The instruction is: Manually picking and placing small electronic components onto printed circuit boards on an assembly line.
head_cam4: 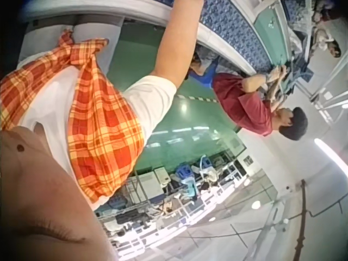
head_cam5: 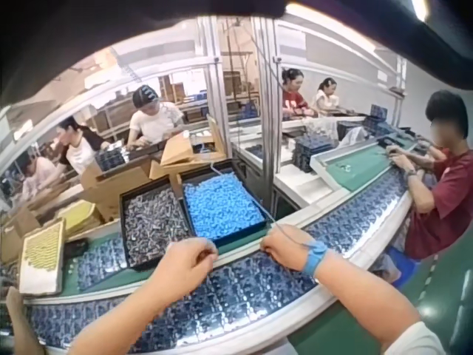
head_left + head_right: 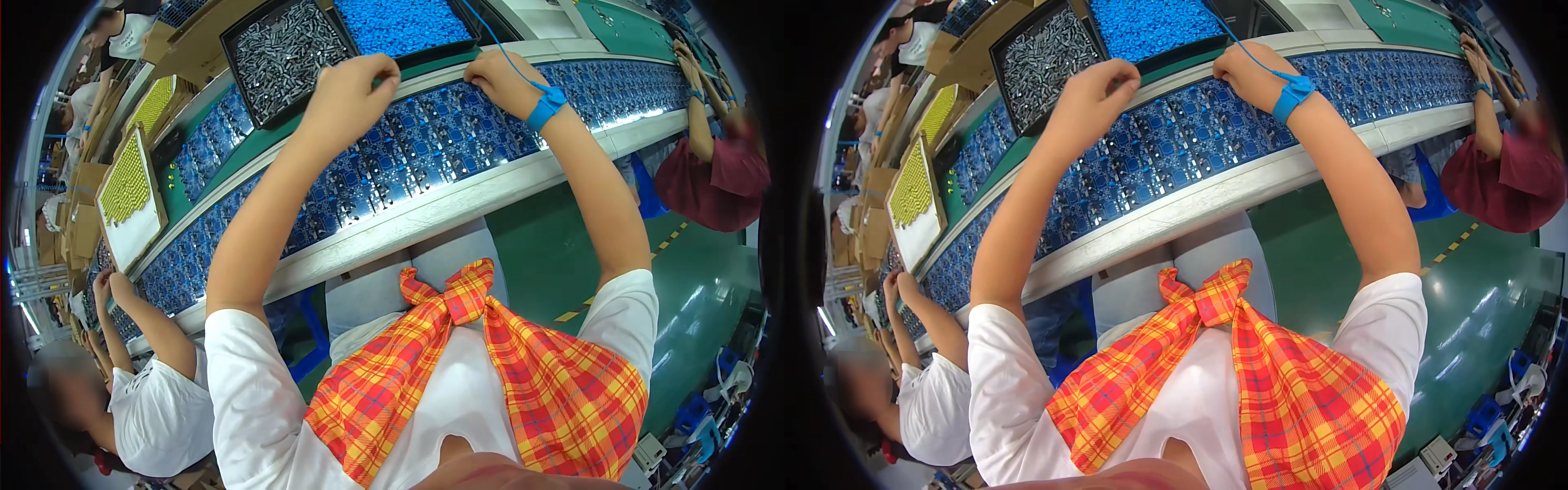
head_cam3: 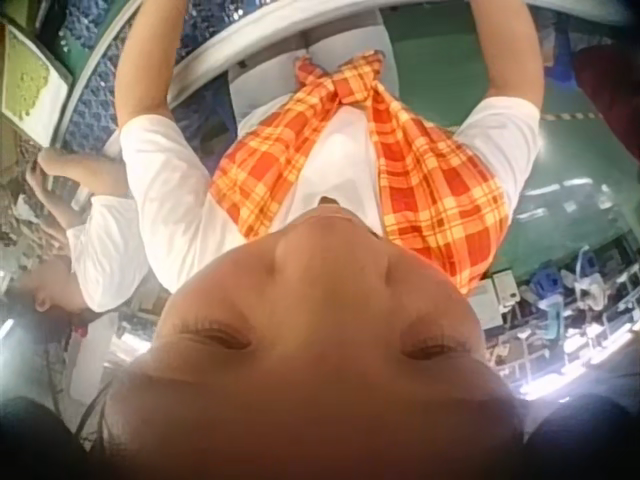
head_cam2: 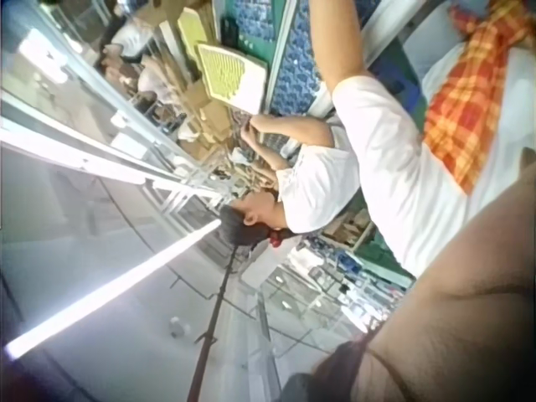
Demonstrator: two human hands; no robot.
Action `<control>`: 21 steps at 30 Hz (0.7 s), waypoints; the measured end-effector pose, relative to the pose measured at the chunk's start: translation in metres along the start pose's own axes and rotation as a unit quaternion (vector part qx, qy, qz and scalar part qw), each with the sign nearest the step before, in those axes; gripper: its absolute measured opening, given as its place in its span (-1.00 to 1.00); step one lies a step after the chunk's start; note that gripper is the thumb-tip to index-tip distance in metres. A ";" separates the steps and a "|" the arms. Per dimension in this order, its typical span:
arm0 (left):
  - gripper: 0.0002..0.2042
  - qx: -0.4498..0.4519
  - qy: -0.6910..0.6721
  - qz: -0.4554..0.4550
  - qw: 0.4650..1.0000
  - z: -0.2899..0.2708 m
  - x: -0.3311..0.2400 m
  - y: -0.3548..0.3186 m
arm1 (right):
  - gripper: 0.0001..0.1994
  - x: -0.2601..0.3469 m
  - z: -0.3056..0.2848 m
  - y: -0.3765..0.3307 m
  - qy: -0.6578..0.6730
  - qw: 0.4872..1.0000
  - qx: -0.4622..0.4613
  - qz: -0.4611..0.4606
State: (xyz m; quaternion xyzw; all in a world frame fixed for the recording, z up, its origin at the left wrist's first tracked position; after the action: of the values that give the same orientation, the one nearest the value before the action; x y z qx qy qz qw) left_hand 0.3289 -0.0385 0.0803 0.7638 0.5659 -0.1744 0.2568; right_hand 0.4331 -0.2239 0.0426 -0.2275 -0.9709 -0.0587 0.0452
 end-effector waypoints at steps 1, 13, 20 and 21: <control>-0.80 0.012 0.000 0.008 1.000 0.006 -0.003 0.001 | -0.88 -0.001 -0.001 0.003 0.024 0.999 0.024 0.012; -0.84 0.108 -0.053 0.031 0.992 0.066 -0.034 0.035 | -0.81 -0.012 -0.005 0.088 0.126 0.984 -0.128 0.008; -0.83 0.158 -0.172 -0.010 0.972 0.070 -0.022 0.042 | -0.82 -0.023 0.002 0.092 0.182 0.980 -0.064 0.055; -0.82 0.153 -0.191 -0.023 0.969 0.069 -0.018 0.043 | -0.82 -0.025 0.002 0.091 0.183 0.979 -0.071 0.061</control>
State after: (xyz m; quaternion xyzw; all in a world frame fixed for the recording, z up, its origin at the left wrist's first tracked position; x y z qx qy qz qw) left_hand 0.3661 -0.1033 0.0429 0.7336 0.4903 -0.4072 0.2360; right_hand 0.4956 -0.1539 0.0461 -0.2743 -0.9238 -0.1655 0.2096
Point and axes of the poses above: each hand's wrist, its own y-axis towards the middle knuckle, its own z-axis out of the palm, x = y × z, the point moved 7 cm from there along y, towards the middle knuckle, and after that the axes turned 15 degrees about x, right-handed, at the moved point
